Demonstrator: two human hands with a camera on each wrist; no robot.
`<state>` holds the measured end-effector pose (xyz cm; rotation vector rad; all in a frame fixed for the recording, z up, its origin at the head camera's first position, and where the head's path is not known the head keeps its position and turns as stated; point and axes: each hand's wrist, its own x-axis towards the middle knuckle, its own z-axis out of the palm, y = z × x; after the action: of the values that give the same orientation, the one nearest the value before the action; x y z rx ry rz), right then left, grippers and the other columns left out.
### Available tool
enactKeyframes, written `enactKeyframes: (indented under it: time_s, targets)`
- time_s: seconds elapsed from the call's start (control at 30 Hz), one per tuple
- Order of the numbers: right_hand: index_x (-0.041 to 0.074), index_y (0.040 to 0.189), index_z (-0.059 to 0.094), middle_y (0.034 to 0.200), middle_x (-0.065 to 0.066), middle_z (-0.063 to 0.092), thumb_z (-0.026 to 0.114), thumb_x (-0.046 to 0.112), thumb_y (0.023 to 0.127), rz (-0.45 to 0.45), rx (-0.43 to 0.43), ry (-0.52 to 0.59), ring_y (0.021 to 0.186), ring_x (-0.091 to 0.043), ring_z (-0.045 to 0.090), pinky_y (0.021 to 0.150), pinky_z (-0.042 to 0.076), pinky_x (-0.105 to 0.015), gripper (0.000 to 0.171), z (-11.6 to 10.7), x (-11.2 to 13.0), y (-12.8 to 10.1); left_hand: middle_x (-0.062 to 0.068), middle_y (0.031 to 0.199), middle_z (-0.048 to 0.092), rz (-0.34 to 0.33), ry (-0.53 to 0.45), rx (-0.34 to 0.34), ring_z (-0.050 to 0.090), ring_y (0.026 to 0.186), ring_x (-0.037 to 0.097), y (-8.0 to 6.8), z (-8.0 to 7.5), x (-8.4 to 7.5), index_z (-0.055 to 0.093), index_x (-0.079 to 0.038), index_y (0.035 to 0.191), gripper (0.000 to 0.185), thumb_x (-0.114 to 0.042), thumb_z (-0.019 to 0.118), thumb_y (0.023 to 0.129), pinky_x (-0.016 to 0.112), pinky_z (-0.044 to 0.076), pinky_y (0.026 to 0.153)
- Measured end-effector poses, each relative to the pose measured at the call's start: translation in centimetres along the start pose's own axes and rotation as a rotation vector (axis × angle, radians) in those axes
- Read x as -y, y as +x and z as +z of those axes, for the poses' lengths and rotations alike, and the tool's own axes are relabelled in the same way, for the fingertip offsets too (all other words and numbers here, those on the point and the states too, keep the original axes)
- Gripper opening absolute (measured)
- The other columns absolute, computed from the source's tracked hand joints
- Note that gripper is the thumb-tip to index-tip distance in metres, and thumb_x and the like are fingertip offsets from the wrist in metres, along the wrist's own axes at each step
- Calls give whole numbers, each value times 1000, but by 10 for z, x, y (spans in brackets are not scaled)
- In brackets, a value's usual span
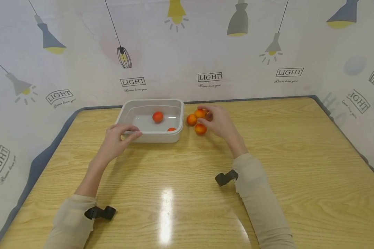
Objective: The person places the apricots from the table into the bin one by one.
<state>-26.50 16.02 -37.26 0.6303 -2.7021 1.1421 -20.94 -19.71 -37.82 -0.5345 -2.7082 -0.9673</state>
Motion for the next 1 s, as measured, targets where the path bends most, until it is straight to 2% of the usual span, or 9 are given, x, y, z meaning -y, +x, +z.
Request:
enactKeyframes:
  time_s: [0.57,0.83,1.0]
  targets:
    - [4,126,68,116,-18,66,78,12,90,-86,-52,-17,92,-31,65,83,54,-48,37,3,28,-1,9,106,75,9,4,-2,63,109,30,1,0,-1,75,-5,105,23,-25,72,96,54,24,113]
    - [3,126,67,110,-16,67,79,12,90,-107,-40,16,88,-29,64,80,53,-47,39,7,40,0,8,107,75,3,6,4,64,109,28,1,-1,0,75,-5,106,24,-27,72,96,54,23,114]
    - [2,127,67,113,-16,68,80,14,88,-145,-37,28,87,-27,65,80,55,-45,43,13,45,0,9,108,75,-8,5,16,64,109,28,1,-1,-1,75,-5,107,25,-27,71,96,53,22,115]
